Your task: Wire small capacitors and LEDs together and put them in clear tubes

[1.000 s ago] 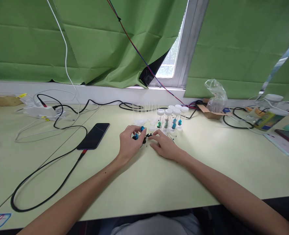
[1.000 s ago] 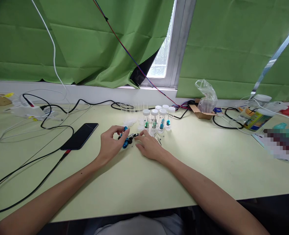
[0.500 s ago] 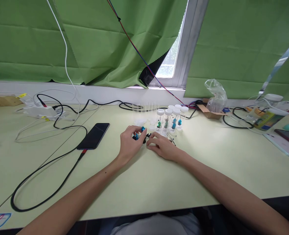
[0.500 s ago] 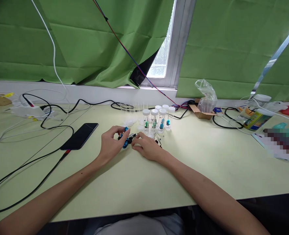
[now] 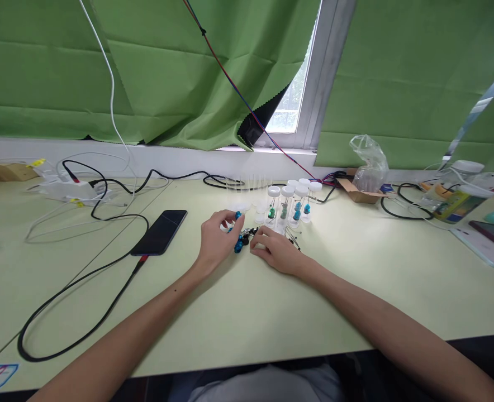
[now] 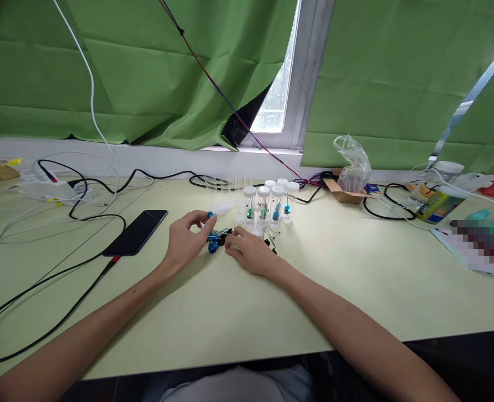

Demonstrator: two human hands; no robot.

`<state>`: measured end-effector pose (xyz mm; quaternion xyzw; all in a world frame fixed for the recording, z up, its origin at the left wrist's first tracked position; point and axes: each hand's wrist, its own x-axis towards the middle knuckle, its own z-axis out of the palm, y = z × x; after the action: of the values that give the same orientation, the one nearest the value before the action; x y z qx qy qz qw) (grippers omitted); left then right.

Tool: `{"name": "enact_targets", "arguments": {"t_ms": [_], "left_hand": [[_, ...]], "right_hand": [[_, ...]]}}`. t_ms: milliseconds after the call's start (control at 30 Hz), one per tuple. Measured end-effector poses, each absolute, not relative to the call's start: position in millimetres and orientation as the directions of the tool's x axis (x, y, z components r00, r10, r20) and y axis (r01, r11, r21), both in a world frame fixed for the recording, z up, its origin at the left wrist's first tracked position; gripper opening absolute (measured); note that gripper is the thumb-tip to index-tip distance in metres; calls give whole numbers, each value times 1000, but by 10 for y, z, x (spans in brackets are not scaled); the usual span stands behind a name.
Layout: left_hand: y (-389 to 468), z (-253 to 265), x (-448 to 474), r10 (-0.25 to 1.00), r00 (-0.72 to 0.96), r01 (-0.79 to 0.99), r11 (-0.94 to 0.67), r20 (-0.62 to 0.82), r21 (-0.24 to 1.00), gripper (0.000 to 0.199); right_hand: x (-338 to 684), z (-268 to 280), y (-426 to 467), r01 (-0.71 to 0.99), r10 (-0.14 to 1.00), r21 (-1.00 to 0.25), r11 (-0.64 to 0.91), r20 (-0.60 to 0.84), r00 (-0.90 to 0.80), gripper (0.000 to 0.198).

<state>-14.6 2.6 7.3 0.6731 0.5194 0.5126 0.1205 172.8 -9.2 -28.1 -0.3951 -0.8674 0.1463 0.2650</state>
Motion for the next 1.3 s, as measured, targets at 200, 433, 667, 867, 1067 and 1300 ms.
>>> {"name": "enact_targets", "arguments": {"t_ms": [200, 433, 667, 867, 1067, 1300], "left_hand": [[156, 57, -269, 916, 127, 691, -356, 380, 629, 30], [237, -104, -356, 874, 300, 740, -466, 382, 484, 30], [258, -161, -359, 828, 355, 707, -542, 435, 455, 28], [263, -161, -347, 825, 351, 710, -543, 443, 449, 27], [255, -136, -331, 840, 319, 729, -513, 439, 453, 26], [211, -16, -301, 851, 249, 724, -481, 463, 494, 25]], "right_hand": [[1711, -291, -90, 628, 777, -459, 629, 344, -527, 10], [1715, -294, -89, 622, 778, -469, 628, 347, -524, 9], [1718, -294, -90, 620, 775, -466, 631, 350, -526, 10], [1729, -300, -84, 618, 775, -468, 632, 347, -529, 10], [1722, -296, -86, 621, 778, -469, 628, 345, -525, 11], [1715, -270, -104, 634, 787, -467, 616, 336, -517, 10]]}}
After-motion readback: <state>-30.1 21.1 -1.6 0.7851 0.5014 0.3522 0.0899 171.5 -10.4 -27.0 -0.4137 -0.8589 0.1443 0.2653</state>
